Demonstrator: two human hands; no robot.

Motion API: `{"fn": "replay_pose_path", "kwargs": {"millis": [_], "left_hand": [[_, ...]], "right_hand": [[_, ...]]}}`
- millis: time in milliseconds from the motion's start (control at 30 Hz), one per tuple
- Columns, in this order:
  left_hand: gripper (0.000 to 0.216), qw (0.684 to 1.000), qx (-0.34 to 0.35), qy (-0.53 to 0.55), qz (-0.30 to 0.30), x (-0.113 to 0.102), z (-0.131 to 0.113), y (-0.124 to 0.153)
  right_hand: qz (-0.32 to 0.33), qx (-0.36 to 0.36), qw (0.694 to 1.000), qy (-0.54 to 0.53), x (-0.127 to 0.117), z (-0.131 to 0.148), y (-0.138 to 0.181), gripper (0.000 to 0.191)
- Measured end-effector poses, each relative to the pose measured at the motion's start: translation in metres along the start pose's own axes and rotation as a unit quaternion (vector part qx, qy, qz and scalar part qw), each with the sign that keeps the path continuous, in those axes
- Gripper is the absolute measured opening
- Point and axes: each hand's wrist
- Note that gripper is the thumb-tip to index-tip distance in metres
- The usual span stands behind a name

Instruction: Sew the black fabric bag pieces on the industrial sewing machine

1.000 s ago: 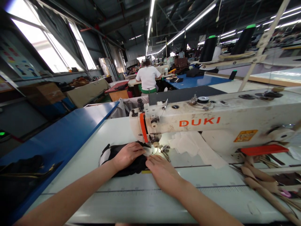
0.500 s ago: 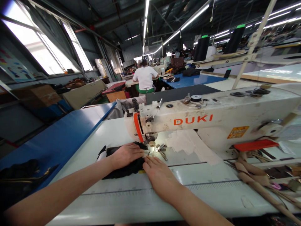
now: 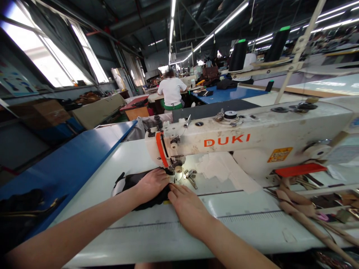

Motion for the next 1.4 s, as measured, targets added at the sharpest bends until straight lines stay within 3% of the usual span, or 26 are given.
{"fn": "replay_pose_path", "kwargs": {"millis": [733, 1033, 1233, 1400], "left_hand": [[0.01, 0.998, -0.048, -0.029, 0.02, -0.005, -0.011, -0.003], [0.008, 0.992, -0.117, -0.001, 0.039, -0.005, -0.028, -0.001], [0.019, 0.992, -0.125, 0.0, 0.006, -0.011, -0.038, 0.003], [0.025, 0.984, -0.178, 0.005, -0.03, -0.008, -0.043, 0.004]], "right_hand": [[-0.007, -0.017, 1.0, -0.016, 0.011, -0.001, 0.013, 0.032], [0.045, -0.022, 0.993, -0.105, -0.01, -0.005, 0.013, 0.034], [0.041, -0.013, 0.979, -0.2, -0.028, -0.022, 0.001, 0.027], [-0.023, 0.016, 0.998, -0.051, -0.016, -0.038, -0.022, 0.024]]}}
Point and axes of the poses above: each hand's wrist, its own y-axis away from the middle knuckle, its own x-axis out of the palm, z = x × y, and after that the axes turned 15 degrees about -z, right-handed
